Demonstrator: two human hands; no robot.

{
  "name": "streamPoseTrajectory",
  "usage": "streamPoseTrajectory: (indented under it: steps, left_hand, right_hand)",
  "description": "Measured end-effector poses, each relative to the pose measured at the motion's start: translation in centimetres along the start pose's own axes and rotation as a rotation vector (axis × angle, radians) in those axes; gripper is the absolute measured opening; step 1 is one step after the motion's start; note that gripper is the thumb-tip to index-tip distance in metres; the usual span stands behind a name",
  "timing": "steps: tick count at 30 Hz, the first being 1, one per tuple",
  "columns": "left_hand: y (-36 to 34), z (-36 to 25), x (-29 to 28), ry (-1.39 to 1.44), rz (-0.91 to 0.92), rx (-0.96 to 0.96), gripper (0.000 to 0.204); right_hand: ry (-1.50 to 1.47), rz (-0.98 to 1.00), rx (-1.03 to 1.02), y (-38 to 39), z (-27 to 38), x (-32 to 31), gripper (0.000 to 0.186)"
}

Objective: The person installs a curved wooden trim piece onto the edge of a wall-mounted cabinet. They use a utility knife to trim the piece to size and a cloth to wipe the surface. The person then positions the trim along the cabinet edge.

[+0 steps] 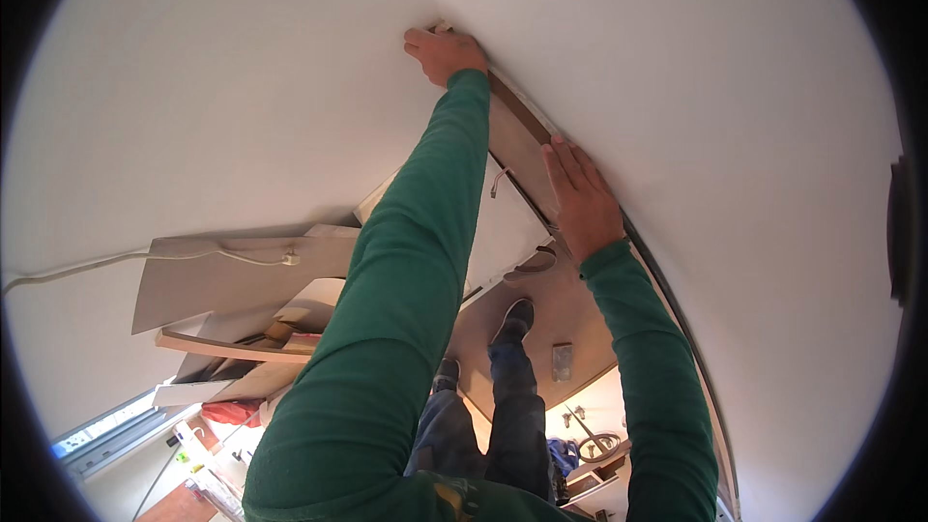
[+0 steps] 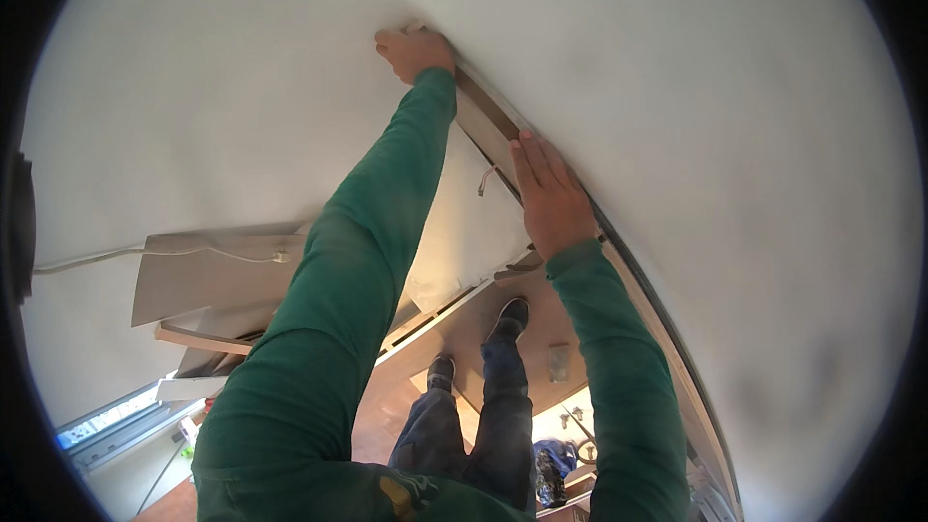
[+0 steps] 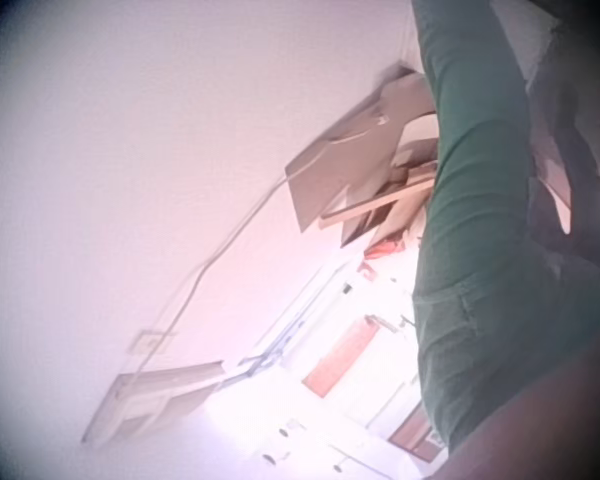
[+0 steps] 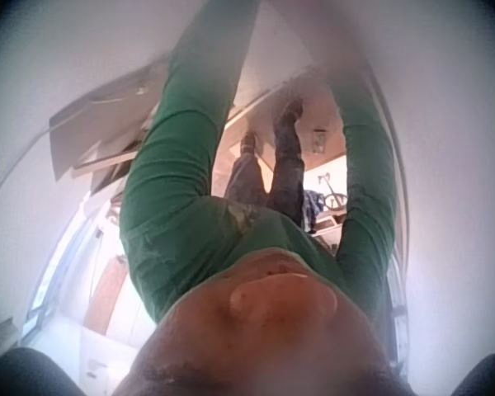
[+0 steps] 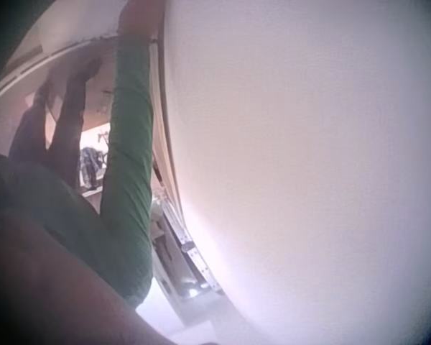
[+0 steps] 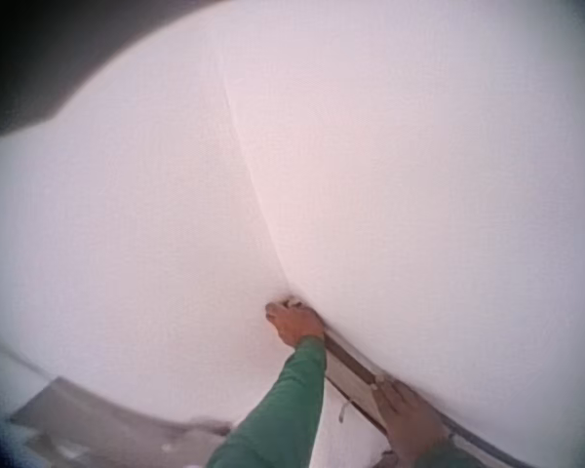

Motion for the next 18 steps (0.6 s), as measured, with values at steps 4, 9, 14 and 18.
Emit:
streamPoseTrajectory:
  steps: [4, 9, 14, 18]
  left_hand:
    - [-0.3, 0.4, 0.1, 0.009, -0.031, 0.007, 0.025]
    - [-1.3, 1.4, -0.1, 0.008, 0.021, 0.077, 0.023]
    - [-1.3, 0.6, 0.0, -0.007, 0.013, 0.086, 0.025]
    - [-0.6, 0.6, 0.0, -0.011, 0.018, 0.029, 0.033]
  right_hand:
    - [-0.109, -0.035, 0.008, -0.1, -0.2, -0.1, 0.061]
    - [-0.038, 0.030, 0.105, -1.7, 0.3, 0.1, 0.062]
    - [0.148, -0.005, 0.002, -5.2, 2.2, -0.3, 0.060]
    - [0.156, -0.008, -0.042, -3.8, 1.5, 0.1, 0.057]
Point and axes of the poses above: each hand's wrist, its own y-axis away from the middle knuckle, its own x-axis out of the palm, z = x × y, the point moved 8 cm from there along -y, towards the middle knuckle, and after that the axes turned 2 degrees about z, right-handed, at the moved point
